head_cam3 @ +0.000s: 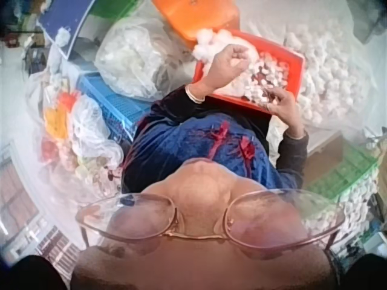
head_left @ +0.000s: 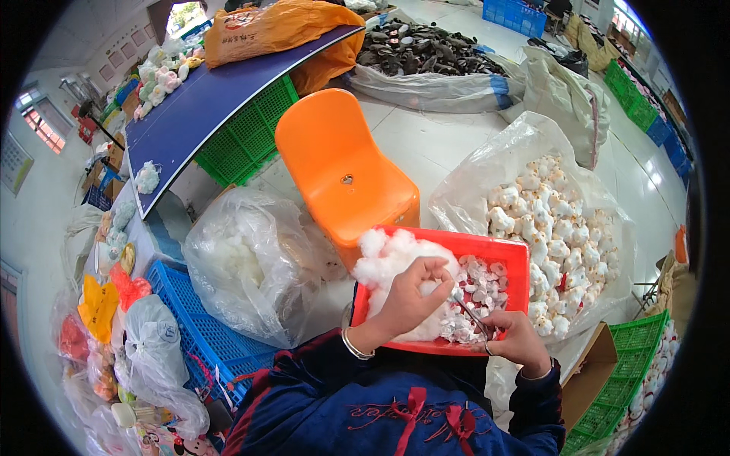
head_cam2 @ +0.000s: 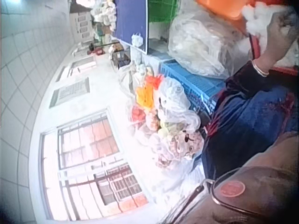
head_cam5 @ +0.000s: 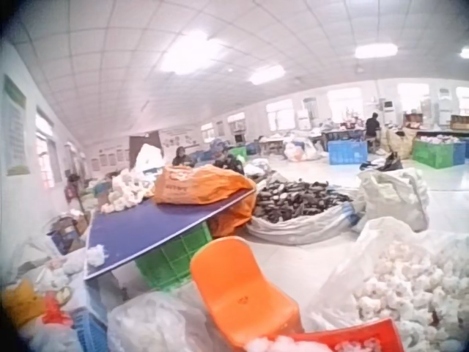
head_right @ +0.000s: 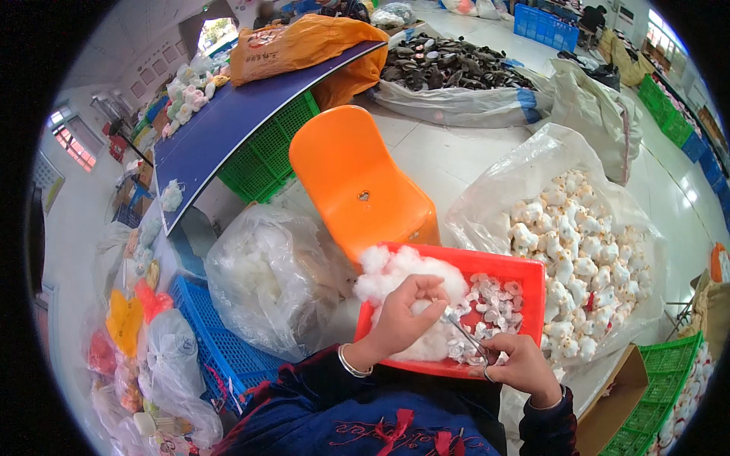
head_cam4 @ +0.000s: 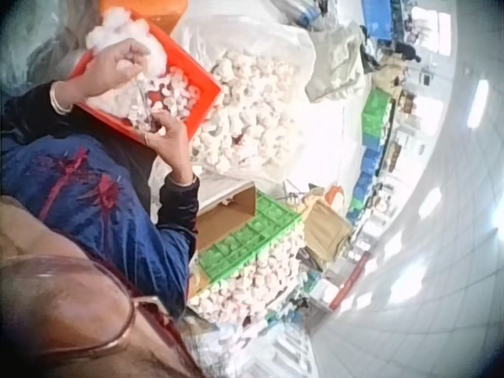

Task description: The person repeatedly pulls small pieces of white cotton and inserts them into small white objects using a metal tool. The person works over a red tray, handling the cotton and objects one at a time.

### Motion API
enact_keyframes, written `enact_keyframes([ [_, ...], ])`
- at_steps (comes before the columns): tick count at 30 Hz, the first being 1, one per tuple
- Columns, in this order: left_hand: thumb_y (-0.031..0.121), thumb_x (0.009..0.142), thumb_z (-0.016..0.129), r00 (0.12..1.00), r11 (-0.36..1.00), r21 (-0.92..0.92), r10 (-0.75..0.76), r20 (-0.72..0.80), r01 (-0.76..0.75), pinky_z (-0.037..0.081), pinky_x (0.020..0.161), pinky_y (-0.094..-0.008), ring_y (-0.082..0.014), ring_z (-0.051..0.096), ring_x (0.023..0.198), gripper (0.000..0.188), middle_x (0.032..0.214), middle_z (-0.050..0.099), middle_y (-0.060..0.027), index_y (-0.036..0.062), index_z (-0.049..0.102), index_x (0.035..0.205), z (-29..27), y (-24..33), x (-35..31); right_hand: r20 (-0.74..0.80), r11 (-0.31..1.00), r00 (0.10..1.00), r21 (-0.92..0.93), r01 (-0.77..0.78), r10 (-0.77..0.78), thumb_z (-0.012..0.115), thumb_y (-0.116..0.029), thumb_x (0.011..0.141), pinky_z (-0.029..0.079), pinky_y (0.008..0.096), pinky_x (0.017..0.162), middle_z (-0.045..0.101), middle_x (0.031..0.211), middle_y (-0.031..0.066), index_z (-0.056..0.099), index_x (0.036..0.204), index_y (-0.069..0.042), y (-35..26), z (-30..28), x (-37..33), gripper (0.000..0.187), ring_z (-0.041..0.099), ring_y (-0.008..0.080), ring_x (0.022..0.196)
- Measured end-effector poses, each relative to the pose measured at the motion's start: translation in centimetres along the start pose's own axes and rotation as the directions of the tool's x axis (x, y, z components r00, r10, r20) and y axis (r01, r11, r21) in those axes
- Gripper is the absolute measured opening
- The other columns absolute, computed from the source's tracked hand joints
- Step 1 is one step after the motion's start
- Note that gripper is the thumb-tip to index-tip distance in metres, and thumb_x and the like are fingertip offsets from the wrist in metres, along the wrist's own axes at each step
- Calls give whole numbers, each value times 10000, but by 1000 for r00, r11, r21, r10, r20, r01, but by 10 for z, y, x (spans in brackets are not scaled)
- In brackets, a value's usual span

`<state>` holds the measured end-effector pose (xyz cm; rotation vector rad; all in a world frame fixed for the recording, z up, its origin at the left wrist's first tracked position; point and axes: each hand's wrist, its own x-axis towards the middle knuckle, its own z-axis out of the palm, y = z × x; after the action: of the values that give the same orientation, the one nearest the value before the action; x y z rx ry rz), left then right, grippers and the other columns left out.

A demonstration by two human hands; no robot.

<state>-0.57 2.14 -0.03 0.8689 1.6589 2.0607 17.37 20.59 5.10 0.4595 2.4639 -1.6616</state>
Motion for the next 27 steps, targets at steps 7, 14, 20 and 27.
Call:
enact_keyframes([
  [7, 167, 990, 714, 619, 851, -8, -374, 690, 524, 527, 847, -266, -88, 657, 890, 207, 942, 718, -16, 9, 734, 1122, -18, 14, 11, 113, 984, 989, -142, 110, -95, 955, -200, 713, 527, 320, 698, 707, 803, 105, 751, 999, 37, -13, -9, -8, 424, 660, 186, 737],
  [14, 98, 968, 733, 748, 892, 21, -391, 537, 451, 492, 712, -222, -43, 612, 791, 72, 861, 703, 6, 27, 729, 956, -35, 45, 15, 54, 973, 996, -215, 82, -72, 941, -263, 739, 517, 349, 674, 672, 766, 111, 741, 956, 18, -14, -12, -29, 408, 654, 227, 713],
  [20, 44, 929, 735, 751, 895, 171, -439, 493, 411, 473, 655, -191, -53, 619, 751, 106, 937, 715, -17, 35, 704, 1030, -48, 43, 7, 29, 941, 989, -305, 148, -147, 892, -250, 763, 456, 375, 600, 583, 678, 101, 677, 853, -4, -19, -3, -44, 339, 587, 261, 629],
  [27, 0, 897, 685, 717, 914, 74, -360, 597, 398, 550, 839, -278, -113, 671, 856, 214, 1058, 708, -58, -8, 672, 1111, -31, 53, -10, 27, 921, 986, -354, 166, -167, 886, -232, 764, 428, 385, 573, 560, 650, 95, 678, 857, -3, -22, 5, -51, 323, 561, 260, 597],
])
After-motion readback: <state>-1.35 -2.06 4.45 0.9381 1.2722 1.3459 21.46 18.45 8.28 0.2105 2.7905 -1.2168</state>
